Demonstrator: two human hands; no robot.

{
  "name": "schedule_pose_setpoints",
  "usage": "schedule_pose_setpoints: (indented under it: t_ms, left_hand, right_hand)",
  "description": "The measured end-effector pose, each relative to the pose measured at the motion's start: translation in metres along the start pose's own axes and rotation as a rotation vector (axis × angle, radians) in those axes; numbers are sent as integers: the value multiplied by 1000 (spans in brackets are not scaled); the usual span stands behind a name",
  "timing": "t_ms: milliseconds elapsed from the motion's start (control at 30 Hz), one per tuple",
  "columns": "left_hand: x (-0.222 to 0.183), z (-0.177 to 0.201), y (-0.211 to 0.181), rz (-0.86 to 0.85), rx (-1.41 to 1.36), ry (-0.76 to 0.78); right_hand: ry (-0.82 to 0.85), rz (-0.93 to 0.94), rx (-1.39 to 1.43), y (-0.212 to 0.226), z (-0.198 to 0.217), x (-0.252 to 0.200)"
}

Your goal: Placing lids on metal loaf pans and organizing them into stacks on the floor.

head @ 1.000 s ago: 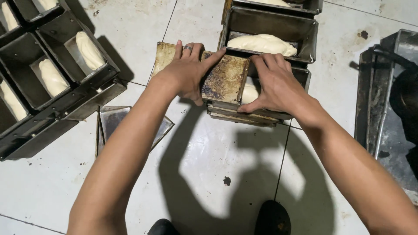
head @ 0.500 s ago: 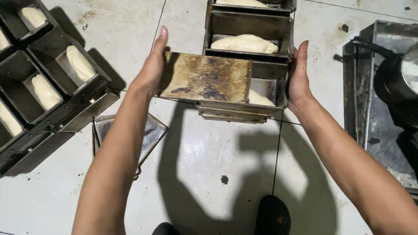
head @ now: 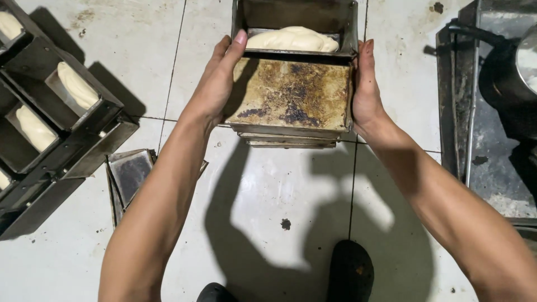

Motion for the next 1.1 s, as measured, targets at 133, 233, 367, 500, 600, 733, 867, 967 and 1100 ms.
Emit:
schedule_pose_setpoints:
  t_ms: [133,233,367,500,600,733,867,967,1100]
  left_hand:
    - [-5,-5,-1,-26,126,-13]
    - [-6,-11,10,-39,153,-36]
    - [-3,-8,8,-122,108,-26]
    - [-1,-6,7,-168,-42,25]
    - [-4,-2,5,-75,95,-12]
    - [-17,26,8,-60,211,-112]
    - [-34,93,20,-186,464,-248]
    - [-65,151,44,-92,623,-318]
    - [-126,221,87,-82,726,-431]
  right_hand:
    - [-77,-99,-253,-13,13,4]
    - [-9,-11,-228,-3,12,4]
    - [-41,-81,-207,-24,21,0]
    - [-71,-32,-294,-24,25,0]
    - [-117,-109,-391,-22,27,0]
    - [-132,-243,-866,-11,23,-1]
    - [-57,429,-1157,63,-39,-1]
    - [160,652,-1130,73,-140,1]
    - [437,793,-1066,26,-269,-22]
Point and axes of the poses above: each hand's wrist, its own x-axis towards the middle knuckle, its own z-axis out of the back of the hand, y = z × x, the point moved 9 cm from there along x, towards the middle knuckle, and after that the axes turned 5 degrees about -x, right-handed, at the moved point
